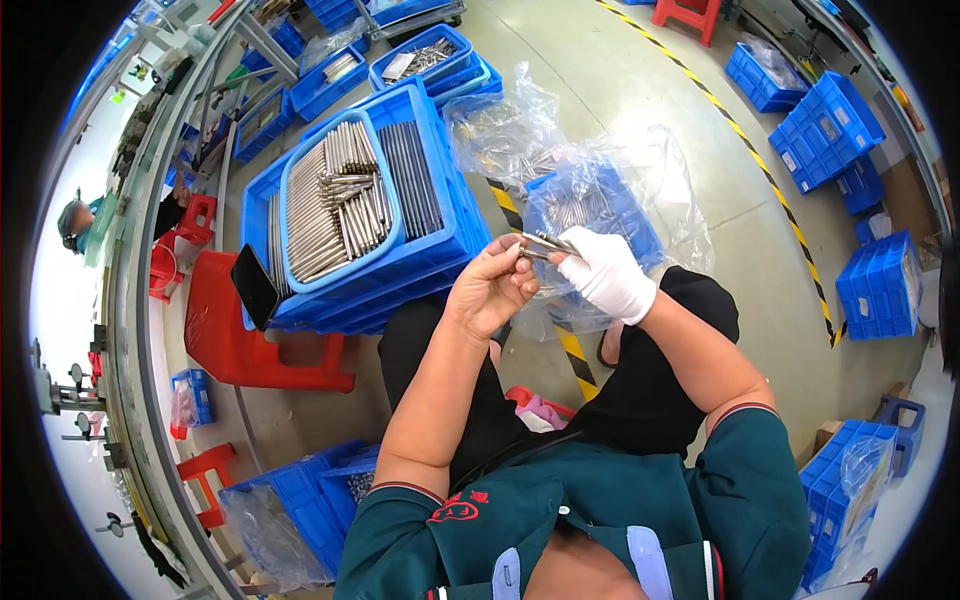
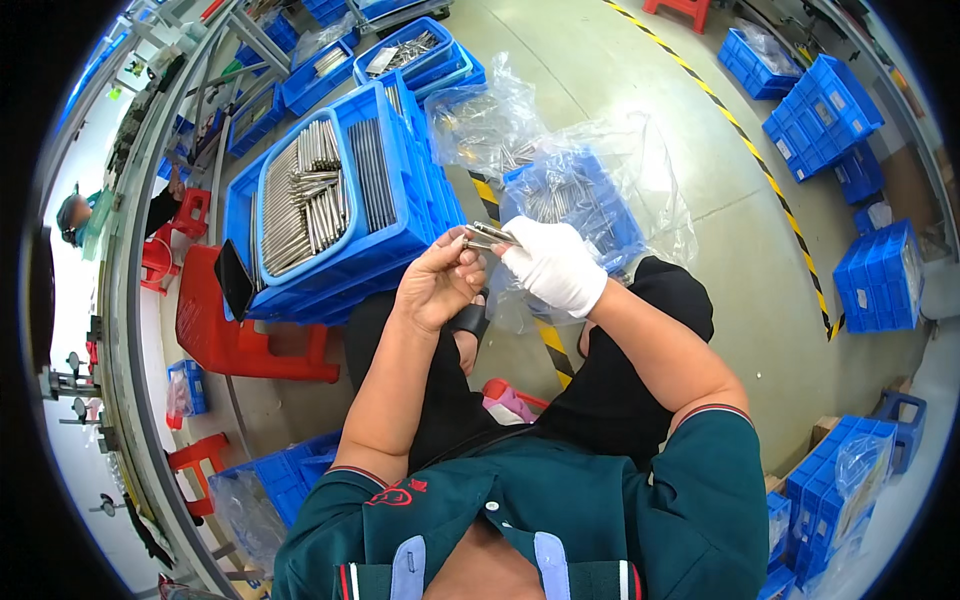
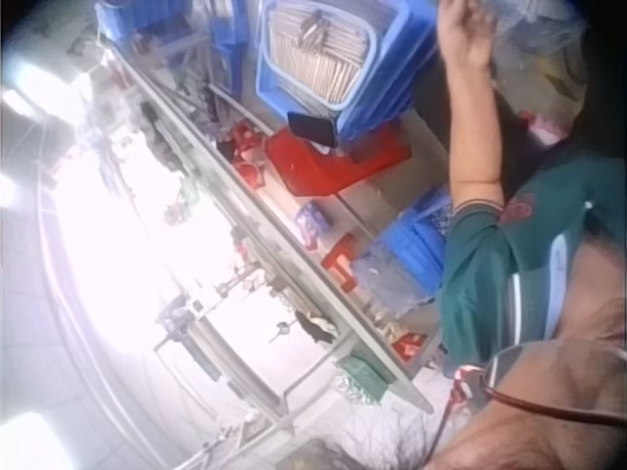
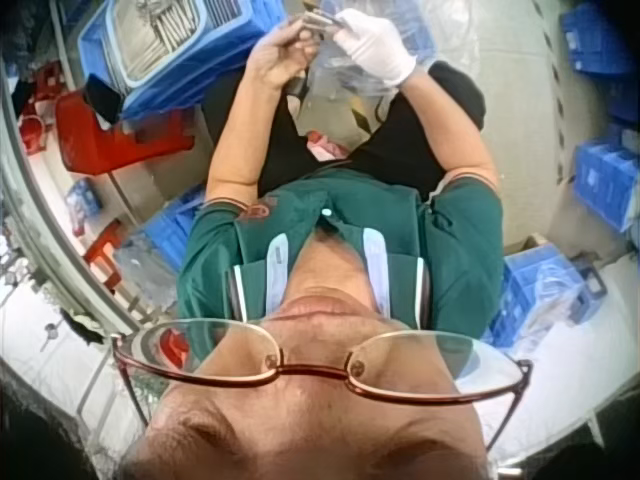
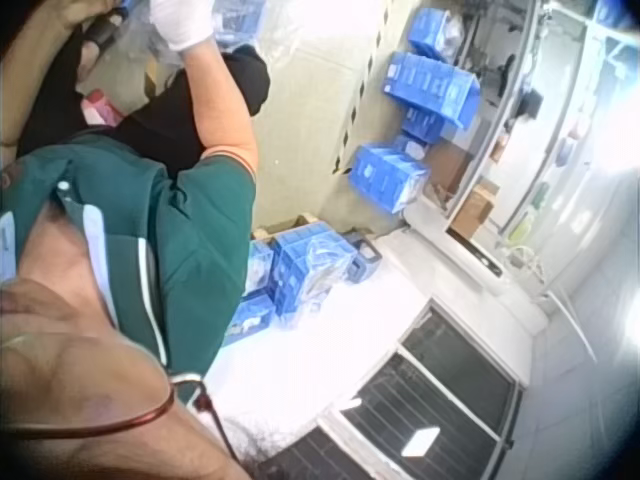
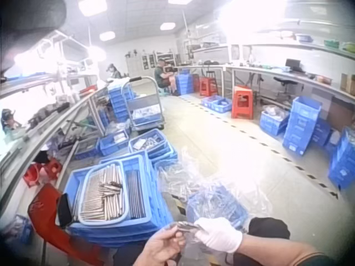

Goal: The person sits on a red stool in a factory setting, wearing white gloves. They repeatedly pick up small bundles of metal rods from a blue crate, inspect them, and place them into a clear plastic bag.

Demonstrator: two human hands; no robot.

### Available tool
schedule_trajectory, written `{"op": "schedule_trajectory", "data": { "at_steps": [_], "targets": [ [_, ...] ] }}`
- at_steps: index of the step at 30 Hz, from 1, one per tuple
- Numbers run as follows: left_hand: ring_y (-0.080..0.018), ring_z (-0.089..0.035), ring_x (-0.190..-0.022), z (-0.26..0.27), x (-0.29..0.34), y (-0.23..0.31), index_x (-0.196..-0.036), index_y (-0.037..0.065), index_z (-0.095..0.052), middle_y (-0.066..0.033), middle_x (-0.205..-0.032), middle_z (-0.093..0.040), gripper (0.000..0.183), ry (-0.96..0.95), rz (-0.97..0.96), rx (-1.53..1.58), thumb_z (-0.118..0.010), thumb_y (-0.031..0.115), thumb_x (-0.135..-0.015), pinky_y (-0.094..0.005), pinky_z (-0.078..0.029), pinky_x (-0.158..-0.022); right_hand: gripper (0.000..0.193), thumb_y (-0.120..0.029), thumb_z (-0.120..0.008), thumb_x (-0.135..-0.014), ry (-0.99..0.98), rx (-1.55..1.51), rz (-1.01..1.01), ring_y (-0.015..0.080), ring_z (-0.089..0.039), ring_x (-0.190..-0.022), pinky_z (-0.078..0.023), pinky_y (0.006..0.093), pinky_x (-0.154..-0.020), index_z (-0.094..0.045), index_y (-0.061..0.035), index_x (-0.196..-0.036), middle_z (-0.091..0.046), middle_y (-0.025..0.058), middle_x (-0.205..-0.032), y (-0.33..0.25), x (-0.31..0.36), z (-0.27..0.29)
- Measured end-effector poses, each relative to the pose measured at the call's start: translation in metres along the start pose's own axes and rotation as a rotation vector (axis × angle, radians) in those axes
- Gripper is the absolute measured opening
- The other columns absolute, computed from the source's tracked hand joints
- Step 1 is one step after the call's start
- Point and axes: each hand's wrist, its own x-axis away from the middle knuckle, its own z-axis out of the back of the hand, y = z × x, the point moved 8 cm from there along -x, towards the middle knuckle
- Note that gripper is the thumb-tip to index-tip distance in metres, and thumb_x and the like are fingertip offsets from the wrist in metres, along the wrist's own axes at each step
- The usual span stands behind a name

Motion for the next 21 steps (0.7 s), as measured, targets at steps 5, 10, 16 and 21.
{"op": "schedule_trajectory", "data": {
  "at_steps": [5,10,16,21],
  "targets": [
    [-0.0128,-0.057,-0.067,-0.002,0.011,0.017,-0.100,-0.002,-0.060,-0.0089,-0.081,-0.062,0.017,0.381,-0.281,-0.527,-0.060,0.012,-0.090,-0.0258,-0.049,-0.064,0.017,-0.024,-0.059,-0.087,-0.001,-0.018,-0.083,0.0360,-0.057,-0.059,-0.043,0.0409,-0.053,-0.056,-0.0065,-0.087,-0.055,0.0165,-0.065,0.005,0.001,0.000],
    [-0.0103,-0.056,-0.060,-0.013,0.012,0.025,-0.098,-0.003,-0.060,-0.0081,-0.076,-0.062,0.017,0.435,-0.370,-0.808,-0.063,0.010,-0.087,-0.0245,-0.049,-0.059,0.019,-0.026,-0.057,-0.088,-0.007,-0.009,-0.071,0.0365,-0.056,-0.060,-0.043,0.0409,-0.054,-0.056,-0.0065,-0.087,-0.055,0.0167,-0.065,0.006,-0.001,0.000],
    [-0.0091,-0.055,-0.059,-0.010,0.017,0.030,-0.092,-0.003,-0.060,-0.0078,-0.075,-0.062,0.017,0.434,-0.342,-0.788,-0.066,0.012,-0.086,-0.0226,-0.046,-0.055,0.023,-0.027,-0.057,-0.088,-0.097,-0.097,-0.129,0.0325,-0.055,-0.061,-0.043,0.0376,-0.057,-0.057,-0.0036,-0.085,-0.055,0.0168,-0.067,0.008,-0.004,0.000],
    [-0.0080,-0.053,-0.057,-0.005,0.021,0.039,-0.089,-0.001,-0.058,-0.0065,-0.072,-0.060,0.015,0.486,-0.399,-0.714,-0.066,0.011,-0.086,-0.0223,-0.045,-0.052,0.025,-0.026,-0.058,-0.087,-0.155,-0.136,-0.173,0.0278,-0.053,-0.062,-0.042,0.0348,-0.060,-0.058,-0.0011,-0.086,-0.055,0.0170,-0.071,0.009,-0.005,0.007]
  ]
}}
